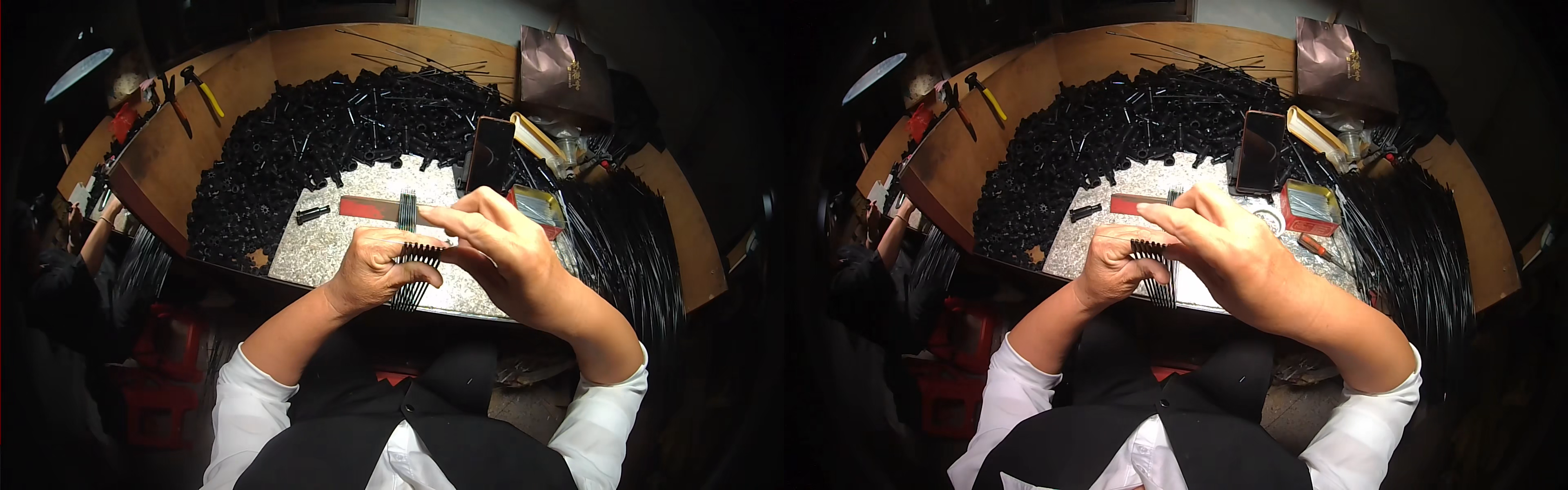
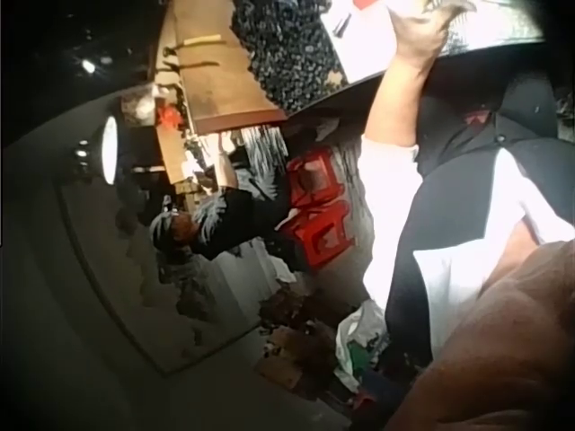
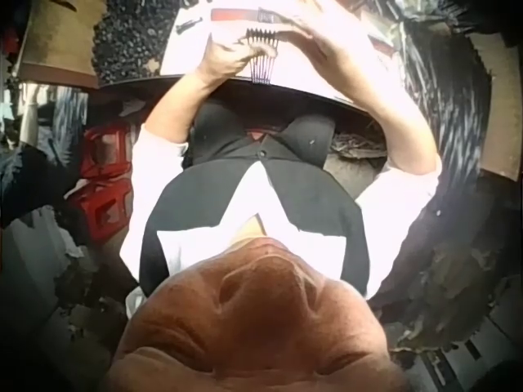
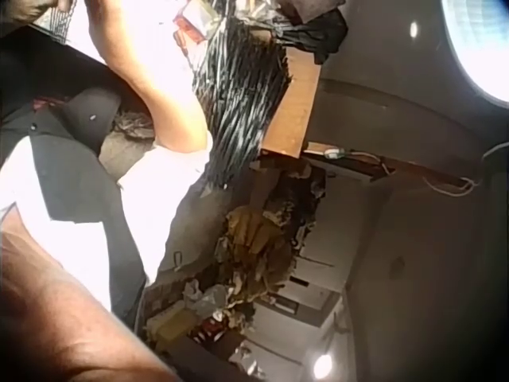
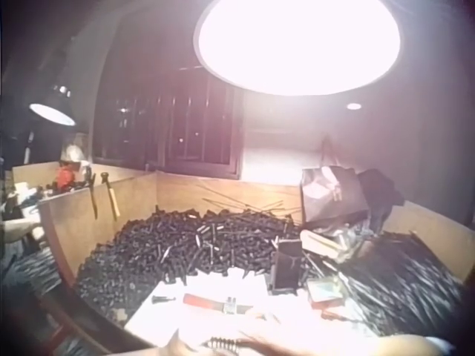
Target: The worker is assembling electrical cable harnesses by measuring cables against a scale on the workbench, bundling them together, and attaching plastic connectors.
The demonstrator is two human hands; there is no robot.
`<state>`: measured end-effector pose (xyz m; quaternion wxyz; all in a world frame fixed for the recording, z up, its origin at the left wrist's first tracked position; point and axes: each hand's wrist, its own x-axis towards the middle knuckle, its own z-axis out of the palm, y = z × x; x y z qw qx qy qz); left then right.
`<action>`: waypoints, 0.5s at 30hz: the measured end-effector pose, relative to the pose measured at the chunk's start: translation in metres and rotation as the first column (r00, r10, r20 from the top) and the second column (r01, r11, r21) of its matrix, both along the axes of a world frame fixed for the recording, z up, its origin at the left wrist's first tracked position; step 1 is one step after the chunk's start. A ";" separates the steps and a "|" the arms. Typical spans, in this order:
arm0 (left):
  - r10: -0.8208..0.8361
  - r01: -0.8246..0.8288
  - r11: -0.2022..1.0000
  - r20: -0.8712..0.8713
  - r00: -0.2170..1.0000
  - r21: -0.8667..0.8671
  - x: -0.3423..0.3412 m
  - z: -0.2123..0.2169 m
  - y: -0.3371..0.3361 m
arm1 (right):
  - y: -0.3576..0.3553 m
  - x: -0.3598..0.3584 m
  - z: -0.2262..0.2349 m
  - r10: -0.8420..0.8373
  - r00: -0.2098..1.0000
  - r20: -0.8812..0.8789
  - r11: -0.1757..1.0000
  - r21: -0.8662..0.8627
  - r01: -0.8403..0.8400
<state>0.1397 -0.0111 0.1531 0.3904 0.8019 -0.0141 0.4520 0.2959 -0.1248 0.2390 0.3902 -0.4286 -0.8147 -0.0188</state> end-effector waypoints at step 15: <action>0.363 0.146 0.792 -0.648 0.670 0.594 -0.016 -0.080 0.007 | 0.004 0.004 0.007 0.068 0.997 0.042 0.996 -0.058 -0.065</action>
